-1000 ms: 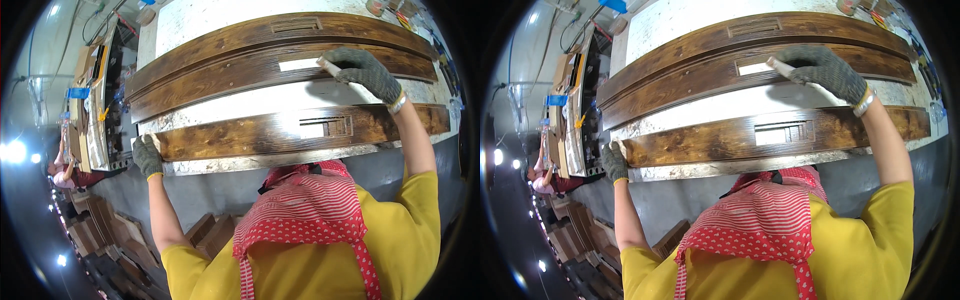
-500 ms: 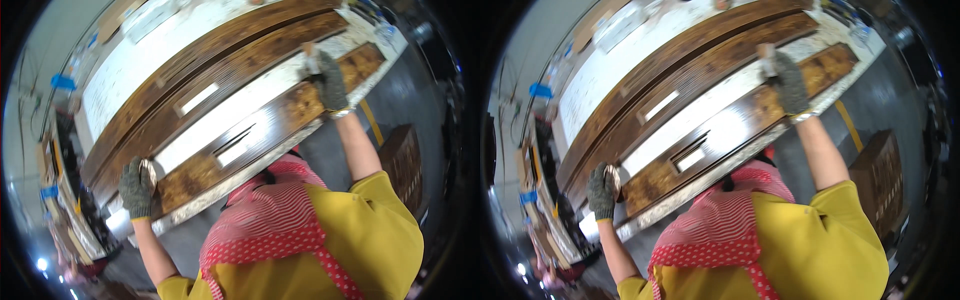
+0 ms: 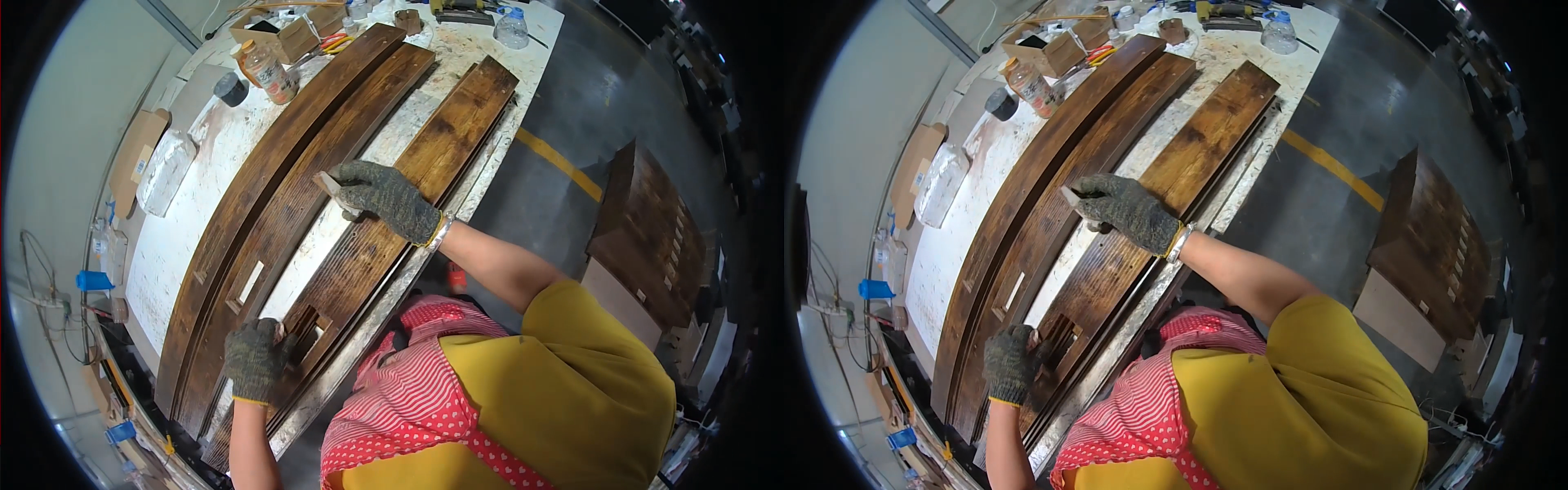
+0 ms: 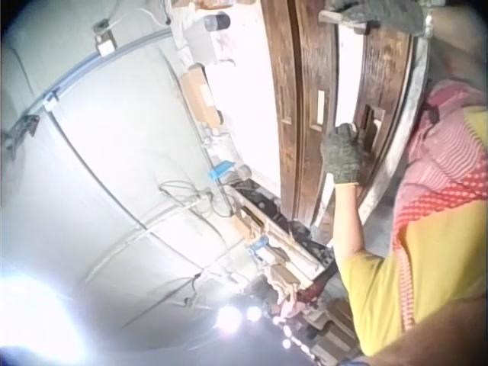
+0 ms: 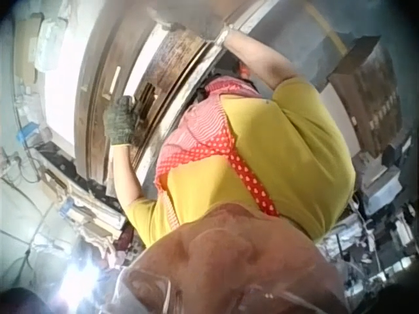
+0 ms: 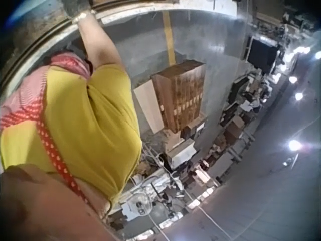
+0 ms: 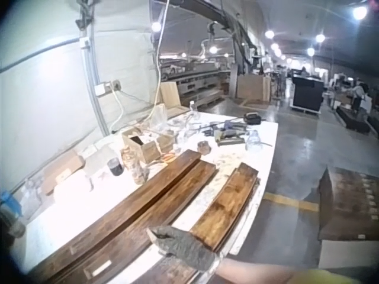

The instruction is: The person wipes long wooden planks using a small cloth, moving the cloth along the length and edges of each plank.

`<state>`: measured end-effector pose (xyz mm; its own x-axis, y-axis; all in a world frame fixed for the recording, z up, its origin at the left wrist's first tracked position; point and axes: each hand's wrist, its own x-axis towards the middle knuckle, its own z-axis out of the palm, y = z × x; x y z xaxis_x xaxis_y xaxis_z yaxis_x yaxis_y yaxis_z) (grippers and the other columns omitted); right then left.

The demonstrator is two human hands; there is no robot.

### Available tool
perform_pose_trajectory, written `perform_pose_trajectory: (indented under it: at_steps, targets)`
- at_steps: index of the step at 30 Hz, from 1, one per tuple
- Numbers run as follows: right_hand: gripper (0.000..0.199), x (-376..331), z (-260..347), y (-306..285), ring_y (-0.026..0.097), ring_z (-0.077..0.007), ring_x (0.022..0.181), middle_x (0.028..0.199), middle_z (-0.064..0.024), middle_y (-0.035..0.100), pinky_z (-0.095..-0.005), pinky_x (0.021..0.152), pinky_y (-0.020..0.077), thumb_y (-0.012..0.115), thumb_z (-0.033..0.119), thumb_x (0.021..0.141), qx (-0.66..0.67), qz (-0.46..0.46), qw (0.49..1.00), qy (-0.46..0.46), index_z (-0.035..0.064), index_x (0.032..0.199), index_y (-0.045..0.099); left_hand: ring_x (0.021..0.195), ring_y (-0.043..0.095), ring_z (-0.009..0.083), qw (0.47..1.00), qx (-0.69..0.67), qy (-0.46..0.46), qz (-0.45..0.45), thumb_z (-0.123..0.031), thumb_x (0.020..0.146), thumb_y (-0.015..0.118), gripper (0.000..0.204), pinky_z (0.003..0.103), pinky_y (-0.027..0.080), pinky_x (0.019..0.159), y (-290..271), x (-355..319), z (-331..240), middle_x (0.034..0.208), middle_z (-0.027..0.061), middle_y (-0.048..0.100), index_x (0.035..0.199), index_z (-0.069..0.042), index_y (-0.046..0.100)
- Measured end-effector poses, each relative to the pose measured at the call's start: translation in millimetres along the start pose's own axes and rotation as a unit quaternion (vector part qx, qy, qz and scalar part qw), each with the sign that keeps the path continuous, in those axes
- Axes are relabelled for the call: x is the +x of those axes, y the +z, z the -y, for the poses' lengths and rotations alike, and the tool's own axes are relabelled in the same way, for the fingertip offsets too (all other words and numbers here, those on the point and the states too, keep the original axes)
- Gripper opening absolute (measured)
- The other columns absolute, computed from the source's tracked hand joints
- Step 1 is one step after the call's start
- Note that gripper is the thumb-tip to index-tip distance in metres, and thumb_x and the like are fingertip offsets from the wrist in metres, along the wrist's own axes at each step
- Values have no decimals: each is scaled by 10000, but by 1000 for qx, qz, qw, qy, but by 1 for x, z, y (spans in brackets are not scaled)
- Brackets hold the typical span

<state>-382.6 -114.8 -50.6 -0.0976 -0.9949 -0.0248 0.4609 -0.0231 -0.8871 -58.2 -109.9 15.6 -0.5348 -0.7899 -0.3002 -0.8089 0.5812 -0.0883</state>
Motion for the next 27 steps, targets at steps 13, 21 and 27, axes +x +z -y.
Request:
perform_pose_trajectory:
  at_steps: [13, 21, 27]
  targets:
    - [419, -11, 41, 7, 610, -212, 1103, 1225, -115, 621, -331, 949, 497, 692, 227, 884, -199, 108, 963, -144, 69, 1263, 612, 968, 592, 325, 977, 96, -80, -174, -304, 767, 719, 342, 443, 441, 856, -8, -26, -16, 1005, 128, 639, 1037, -112, 633]
    - [314, -13, 59, 31, 618, -202, 975, 1067, -82, 634, -314, 866, 511, 669, 276, 920, -187, 111, 968, -127, 67, 1154, 646, 975, 583, 314, 947, 94, -112, -287, -293, 798, 688, 357, 443, 439, 857, 5, -40, -26, 1009, 104, 644, 1109, -124, 641]
    - [378, -22, 60, 18, 587, -103, 812, 1050, -60, 646, -244, 729, 507, 615, 136, 891, -290, 72, 952, -66, -8, 1241, 604, 978, 580, 267, 948, 62, -132, -282, -208, 742, 680, 319, 438, 439, 836, 29, -47, -42, 1064, 57, 646, 1055, -177, 631]
